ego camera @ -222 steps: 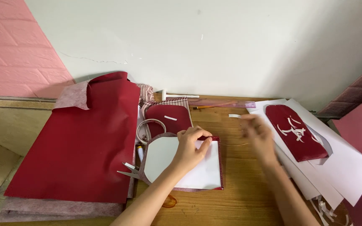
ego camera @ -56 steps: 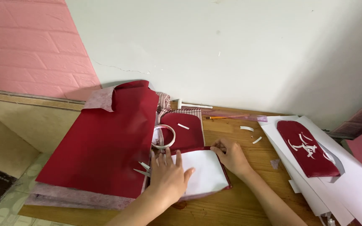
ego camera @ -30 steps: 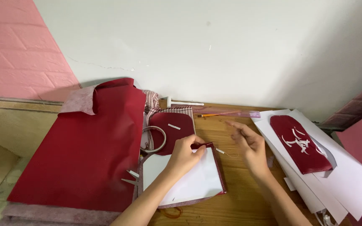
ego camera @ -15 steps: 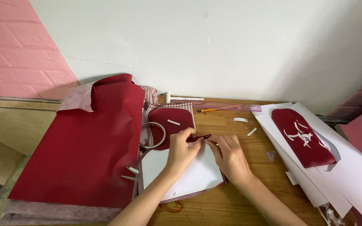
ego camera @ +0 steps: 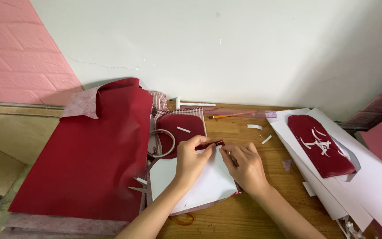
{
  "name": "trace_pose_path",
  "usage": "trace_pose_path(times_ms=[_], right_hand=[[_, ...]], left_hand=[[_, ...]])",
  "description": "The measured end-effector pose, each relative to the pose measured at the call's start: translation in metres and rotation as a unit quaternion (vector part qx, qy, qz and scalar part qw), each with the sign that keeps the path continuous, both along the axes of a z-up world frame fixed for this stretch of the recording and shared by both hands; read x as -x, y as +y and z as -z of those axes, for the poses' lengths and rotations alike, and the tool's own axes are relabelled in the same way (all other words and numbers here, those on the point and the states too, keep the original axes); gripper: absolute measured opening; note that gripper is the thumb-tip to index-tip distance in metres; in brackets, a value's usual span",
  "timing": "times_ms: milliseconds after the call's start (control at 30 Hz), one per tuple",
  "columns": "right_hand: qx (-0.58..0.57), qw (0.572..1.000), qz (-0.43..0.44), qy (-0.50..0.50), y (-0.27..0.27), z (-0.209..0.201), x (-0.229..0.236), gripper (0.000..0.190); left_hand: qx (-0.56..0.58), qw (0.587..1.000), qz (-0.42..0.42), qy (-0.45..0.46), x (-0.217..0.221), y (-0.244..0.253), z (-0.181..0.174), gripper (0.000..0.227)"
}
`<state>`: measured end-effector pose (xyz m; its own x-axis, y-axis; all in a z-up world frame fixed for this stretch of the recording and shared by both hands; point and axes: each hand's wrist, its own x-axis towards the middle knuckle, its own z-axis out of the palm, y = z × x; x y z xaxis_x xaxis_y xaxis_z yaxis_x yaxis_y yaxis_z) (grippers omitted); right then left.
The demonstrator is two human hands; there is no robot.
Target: Applying small adhesive strips to the edges of a leather component
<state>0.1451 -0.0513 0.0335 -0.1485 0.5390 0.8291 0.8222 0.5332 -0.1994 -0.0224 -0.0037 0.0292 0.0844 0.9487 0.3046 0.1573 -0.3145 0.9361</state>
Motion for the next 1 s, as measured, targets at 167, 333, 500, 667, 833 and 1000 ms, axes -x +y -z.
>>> trace_pose_path(times_ms=[167,333,500,667,833,1000], right_hand=[[0.018,0.999,-0.013,-0.039,0.000,0.016,-0.005,0.007],[0.030,0.999,-0.018,-0.030,0.003,0.023,-0.007,0.010],[0.007,0.999,-0.009,-0.035,0.002,0.020,-0.005,0.011],[0.006,0.999,-0.017,-0.032,0.004,0.022,-0.006,0.012],[0.003,0.999,-0.018,-0.039,0.002,0.022,-0.005,0.014],[0.004,0.999,-0.017,-0.049,0.001,0.019,-0.004,0.009]], left_hand=[[-0.042,0.998,0.041,-0.018,0.005,0.001,-0.004,0.005],[-0.035,0.998,0.036,-0.024,0.002,0.002,0.002,0.008],[-0.019,0.999,0.038,-0.027,0.003,-0.001,-0.005,0.006],[-0.021,0.998,0.040,-0.032,0.004,0.000,-0.006,0.005],[-0.006,0.998,0.048,-0.035,0.003,-0.001,-0.006,0.007],[-0.019,0.998,0.045,-0.039,0.003,-0.001,-0.005,0.006]])
